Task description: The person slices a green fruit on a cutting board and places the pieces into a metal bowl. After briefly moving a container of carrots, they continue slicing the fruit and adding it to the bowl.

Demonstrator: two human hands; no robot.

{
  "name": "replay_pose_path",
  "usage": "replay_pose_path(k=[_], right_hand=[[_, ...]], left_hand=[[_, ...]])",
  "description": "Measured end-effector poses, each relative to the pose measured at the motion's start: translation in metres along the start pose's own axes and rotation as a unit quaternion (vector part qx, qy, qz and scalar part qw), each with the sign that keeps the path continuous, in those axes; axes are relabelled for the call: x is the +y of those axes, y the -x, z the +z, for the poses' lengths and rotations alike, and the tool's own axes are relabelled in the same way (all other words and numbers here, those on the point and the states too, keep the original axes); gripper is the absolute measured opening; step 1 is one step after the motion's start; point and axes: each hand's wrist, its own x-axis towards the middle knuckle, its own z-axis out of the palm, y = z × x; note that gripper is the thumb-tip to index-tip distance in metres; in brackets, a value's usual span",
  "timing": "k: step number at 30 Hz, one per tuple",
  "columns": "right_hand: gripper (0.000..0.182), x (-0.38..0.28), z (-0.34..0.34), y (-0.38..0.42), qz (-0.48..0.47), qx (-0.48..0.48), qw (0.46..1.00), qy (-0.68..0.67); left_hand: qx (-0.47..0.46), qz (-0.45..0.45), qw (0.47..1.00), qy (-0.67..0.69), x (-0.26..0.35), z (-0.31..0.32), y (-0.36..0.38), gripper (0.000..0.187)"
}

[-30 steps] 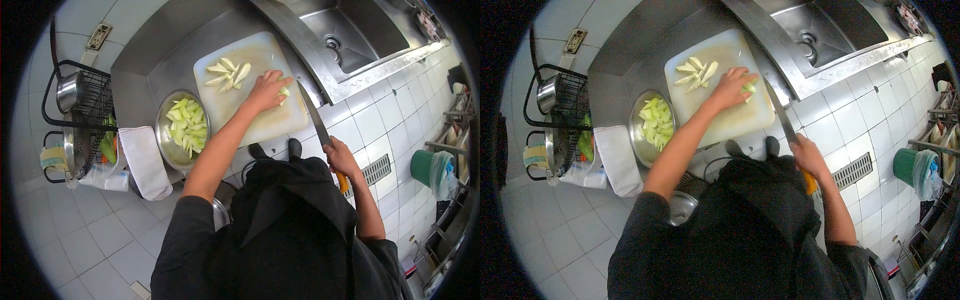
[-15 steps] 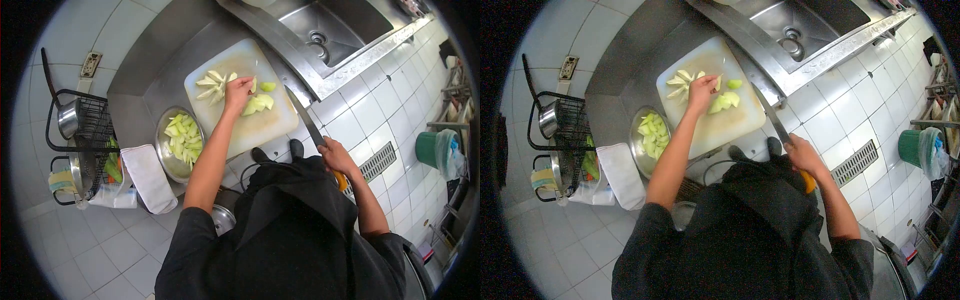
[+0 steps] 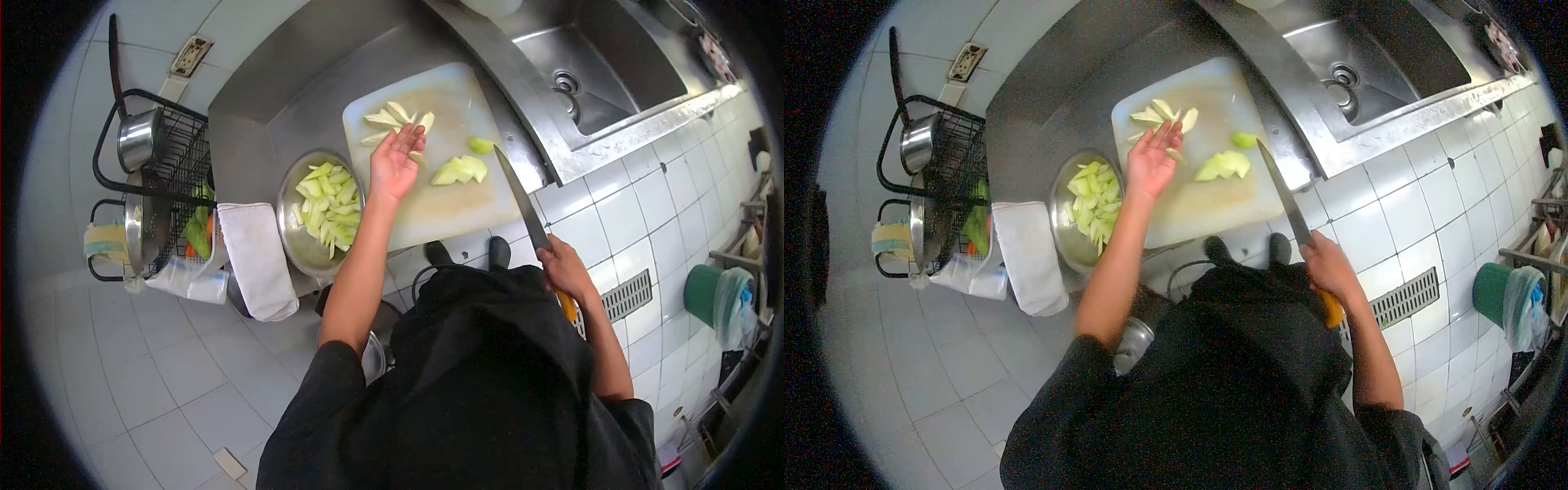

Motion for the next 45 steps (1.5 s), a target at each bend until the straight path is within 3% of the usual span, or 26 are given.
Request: replay_pose_path(k=[4, 7, 8, 10, 13, 19, 24, 25, 28, 30, 33, 36, 42, 45], right_hand=[[0.023, -0.003, -0.001, 0.001, 0.014, 0.002, 1.0, 0.01], [0.022, -0.001, -0.002, 0.001, 0.015, 0.0, 1.0, 0.013], [0.022, 0.0, -0.002, 0.001, 0.014, 0.0, 1.0, 0.014], [0.021, 0.002, -0.002, 0.002, 0.014, 0.002, 1.0, 0.015], [0.02, 0.004, 0.0, 0.001, 0.012, 0.006, 1.0, 0.017], [0.021, 0.008, -0.002, 0.0, 0.008, 0.001, 1.0, 0.008], [0.024, 0.006, 0.002, 0.003, 0.015, 0.021, 1.0, 0.001], [0.024, 0.013, 0.004, -0.002, -0.019, 0.041, 0.998, 0.038], [0.024, 0.021, 0.003, -0.016, -0.092, 0.095, 0.984, 0.123], [0.025, 0.005, 0.0, -0.02, -0.103, 0.119, 0.977, 0.146], [0.023, -0.01, -0.004, -0.032, -0.072, 0.097, 0.986, 0.118], [0.023, -0.018, -0.006, -0.037, -0.069, 0.08, 0.989, 0.107], [0.024, -0.016, -0.005, -0.041, -0.077, 0.079, 0.986, 0.124], [0.023, -0.018, -0.002, -0.039, -0.121, 0.086, 0.971, 0.185]], left_hand=[[0.041, 0.041, 0.996, -0.068, -0.002, -0.004, 0.001, 0.042], [0.103, 0.103, 0.936, -0.321, -0.005, -0.008, 0.003, 0.041], [0.09, 0.126, 0.878, -0.453, -0.007, -0.013, 0.004, 0.04], [0.057, 0.166, 0.708, -0.684, -0.01, -0.03, 0.007, 0.039], [0.047, 0.21, 0.592, -0.777, -0.023, -0.04, 0.007, 0.037], [0.07, 0.272, 0.537, -0.796, -0.038, -0.043, -0.008, 0.033], [0.137, 0.238, 0.474, -0.837, -0.037, -0.033, -0.021, 0.033], [0.161, 0.235, 0.462, -0.84, -0.038, -0.03, -0.023, 0.034], [0.093, 0.355, 0.496, -0.787, -0.052, -0.021, -0.01, 0.041], [-0.037, 0.417, 0.453, -0.787, -0.079, -0.014, 0.009, 0.051], [-0.066, 0.411, 0.363, -0.834, -0.112, 0.007, 0.029, 0.061], [-0.05, 0.405, 0.379, -0.831, -0.125, -0.012, 0.006, 0.059], [-0.058, 0.433, 0.498, -0.749, -0.117, -0.017, 0.0, 0.033], [-0.049, 0.416, 0.506, -0.754, -0.115, -0.02, 0.002, 0.027]])
